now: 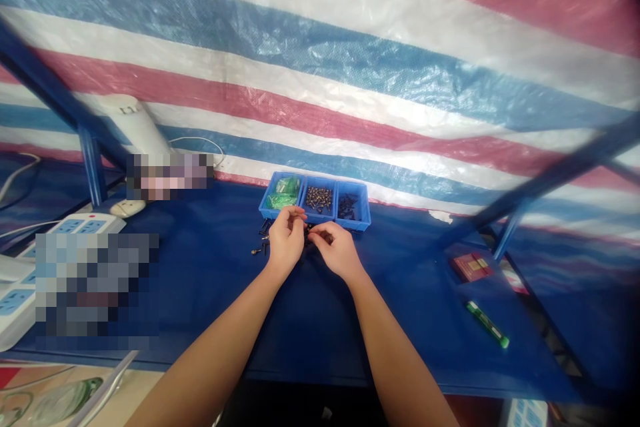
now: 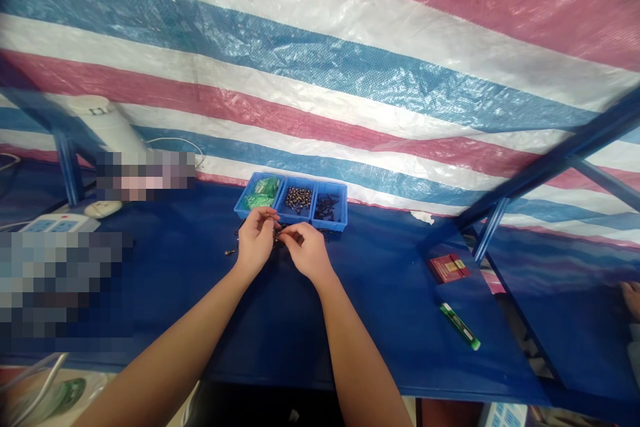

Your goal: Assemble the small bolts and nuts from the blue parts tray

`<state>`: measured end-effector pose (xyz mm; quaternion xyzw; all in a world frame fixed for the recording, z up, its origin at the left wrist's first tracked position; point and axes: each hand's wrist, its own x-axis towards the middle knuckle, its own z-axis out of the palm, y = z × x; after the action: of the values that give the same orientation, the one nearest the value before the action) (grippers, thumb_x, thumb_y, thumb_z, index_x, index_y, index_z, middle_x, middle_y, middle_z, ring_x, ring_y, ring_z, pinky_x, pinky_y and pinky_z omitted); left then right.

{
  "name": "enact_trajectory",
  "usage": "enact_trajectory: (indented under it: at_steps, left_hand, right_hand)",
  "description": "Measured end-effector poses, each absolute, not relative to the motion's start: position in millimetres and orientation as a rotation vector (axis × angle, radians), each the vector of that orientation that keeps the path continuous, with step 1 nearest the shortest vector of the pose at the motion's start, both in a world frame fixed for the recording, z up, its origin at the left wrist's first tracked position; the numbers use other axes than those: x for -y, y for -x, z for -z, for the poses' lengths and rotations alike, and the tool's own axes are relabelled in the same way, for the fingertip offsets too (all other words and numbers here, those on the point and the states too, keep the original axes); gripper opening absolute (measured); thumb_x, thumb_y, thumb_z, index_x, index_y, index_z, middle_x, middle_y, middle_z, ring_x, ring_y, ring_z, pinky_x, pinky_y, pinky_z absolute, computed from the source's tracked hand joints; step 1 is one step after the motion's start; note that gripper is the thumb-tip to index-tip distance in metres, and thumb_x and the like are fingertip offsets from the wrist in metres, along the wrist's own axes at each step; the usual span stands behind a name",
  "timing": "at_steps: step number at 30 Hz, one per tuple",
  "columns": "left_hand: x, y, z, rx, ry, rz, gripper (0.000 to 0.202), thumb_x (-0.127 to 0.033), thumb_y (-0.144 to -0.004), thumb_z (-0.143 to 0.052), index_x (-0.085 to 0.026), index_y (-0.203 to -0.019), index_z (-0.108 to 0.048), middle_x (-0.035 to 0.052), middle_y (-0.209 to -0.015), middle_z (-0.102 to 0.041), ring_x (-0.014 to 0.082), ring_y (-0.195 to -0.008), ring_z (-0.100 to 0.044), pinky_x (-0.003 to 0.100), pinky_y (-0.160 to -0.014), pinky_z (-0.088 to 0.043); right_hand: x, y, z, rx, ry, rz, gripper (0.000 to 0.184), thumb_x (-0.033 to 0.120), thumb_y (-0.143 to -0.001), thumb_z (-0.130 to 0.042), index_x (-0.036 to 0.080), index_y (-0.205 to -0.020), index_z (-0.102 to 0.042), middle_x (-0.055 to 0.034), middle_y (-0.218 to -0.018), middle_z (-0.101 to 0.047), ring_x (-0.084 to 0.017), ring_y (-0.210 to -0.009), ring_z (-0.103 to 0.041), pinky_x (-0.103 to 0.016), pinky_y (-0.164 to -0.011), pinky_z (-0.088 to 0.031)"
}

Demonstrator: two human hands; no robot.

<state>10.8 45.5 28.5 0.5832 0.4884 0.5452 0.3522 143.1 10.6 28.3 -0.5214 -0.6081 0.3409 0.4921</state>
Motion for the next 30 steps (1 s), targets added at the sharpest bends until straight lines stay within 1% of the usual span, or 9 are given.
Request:
enact_trajectory:
  at_steps: [2, 5, 8, 11, 14, 18, 23, 26, 30]
  left_hand:
    - [-45.0, -12.3, -28.5, -1.186, -1.56, -1.337, 0.021, -0.024, -0.087, -0.046, -0.019, -0.1, -0.062, 0.0051, -0.094, -0.067, 0.0147, -0.077, -0.064, 0.027, -0.071, -0.052]
    - [-42.8, -15.8, -28.7, -1.039, -1.638, -1.239, 0.024, -0.031, -0.089, -0.049, -0.019, -0.103, -0.065, 0.0064, -0.096, -0.069, 0.0158, -0.078, -0.065, 0.027, -0.07, -0.053]
    - [-40.9, -18.4, -28.2, -0.989, -1.648, -1.227, 0.023, -0.034, -0.089, -0.052, -0.018, -0.099, -0.065, 0.0063, -0.092, -0.068, 0.0154, -0.075, -0.064, 0.027, -0.068, -0.053]
    - [-40.4, -19.2, -26.6, -0.975, -1.599, -1.22, 0.023, -0.037, -0.089, -0.053, -0.018, -0.098, -0.063, 0.0057, -0.087, -0.067, 0.0147, -0.07, -0.063, 0.027, -0.065, -0.053]
    - [-40.5, -19.3, -25.1, -0.933, -1.595, -1.217, 0.023, -0.038, -0.088, -0.055, -0.018, -0.098, -0.061, 0.0065, -0.091, -0.067, 0.0151, -0.071, -0.064, 0.028, -0.066, -0.054]
    - [-40.7, -18.5, -25.2, -0.972, -1.647, -1.207, 0.022, -0.038, -0.089, -0.053, -0.019, -0.097, -0.061, 0.0057, -0.088, -0.066, 0.0153, -0.07, -0.064, 0.027, -0.064, -0.053]
    - [-40.6, -16.2, -28.0, -1.095, -1.771, -1.204, 0.021, -0.036, -0.092, -0.048, -0.019, -0.095, -0.06, 0.0037, -0.084, -0.065, 0.0142, -0.07, -0.061, 0.026, -0.065, -0.049]
    - [-40.2, -14.8, -29.1, -1.133, -1.855, -1.179, 0.024, -0.037, -0.094, -0.044, -0.019, -0.091, -0.06, 0.0019, -0.077, -0.063, 0.0136, -0.066, -0.058, 0.024, -0.063, -0.046]
    - [-40.5, -13.9, -30.0, -1.17, -1.875, -1.167, 0.025, -0.038, -0.094, -0.043, -0.019, -0.088, -0.06, 0.0002, -0.072, -0.061, 0.0129, -0.063, -0.056, 0.024, -0.061, -0.043]
  right_hand:
    - [-12.4, -143.6, -29.7, 1.231, 1.177, -0.964, 0.018, 0.037, -0.081, -0.065, 0.021, -0.088, -0.069, -0.0029, -0.086, -0.07, -0.017, -0.072, -0.062, -0.03, -0.067, -0.05]
    - [-13.4, -144.0, -31.5, 0.99, 1.066, -1.114, 0.024, 0.042, -0.077, -0.068, 0.02, -0.087, -0.068, -0.0021, -0.081, -0.068, -0.015, -0.068, -0.06, -0.027, -0.062, -0.048]
    - [-12.9, -143.9, -33.5, 0.884, 0.995, -1.204, 0.024, 0.042, -0.075, -0.071, 0.02, -0.085, -0.068, -0.0006, -0.074, -0.064, -0.013, -0.064, -0.057, -0.026, -0.06, -0.047]
    - [-12.6, -144.0, -35.6, 0.813, 0.943, -1.257, 0.023, 0.041, -0.075, -0.072, 0.02, -0.084, -0.067, -0.0009, -0.075, -0.064, -0.013, -0.066, -0.057, -0.027, -0.061, -0.048]
    - [-13.5, -145.3, -36.4, 0.767, 0.932, -1.293, 0.025, 0.043, -0.075, -0.071, 0.02, -0.084, -0.067, -0.0023, -0.076, -0.065, -0.014, -0.066, -0.058, -0.028, -0.061, -0.049]
    - [-14.4, -147.1, -36.1, 0.829, 1.007, -1.203, 0.028, 0.045, -0.077, -0.068, 0.02, -0.089, -0.068, -0.0025, -0.078, -0.066, -0.015, -0.067, -0.06, -0.029, -0.062, -0.05]
    - [-12.2, -143.9, -37.3, 1.043, 1.074, -0.996, 0.028, 0.04, -0.077, -0.07, 0.022, -0.097, -0.069, -0.003, -0.086, -0.07, -0.018, -0.08, -0.065, -0.032, -0.077, -0.054]
    - [-11.4, -141.7, -36.7, 1.047, 1.081, -0.973, 0.029, 0.039, -0.078, -0.07, 0.021, -0.1, -0.07, -0.0035, -0.085, -0.07, -0.018, -0.079, -0.065, -0.033, -0.077, -0.055]
    - [-12.2, -142.3, -34.9, 1.06, 1.068, -0.984, 0.024, 0.036, -0.076, -0.071, 0.02, -0.095, -0.071, -0.0041, -0.087, -0.072, -0.018, -0.079, -0.066, -0.033, -0.077, -0.055]
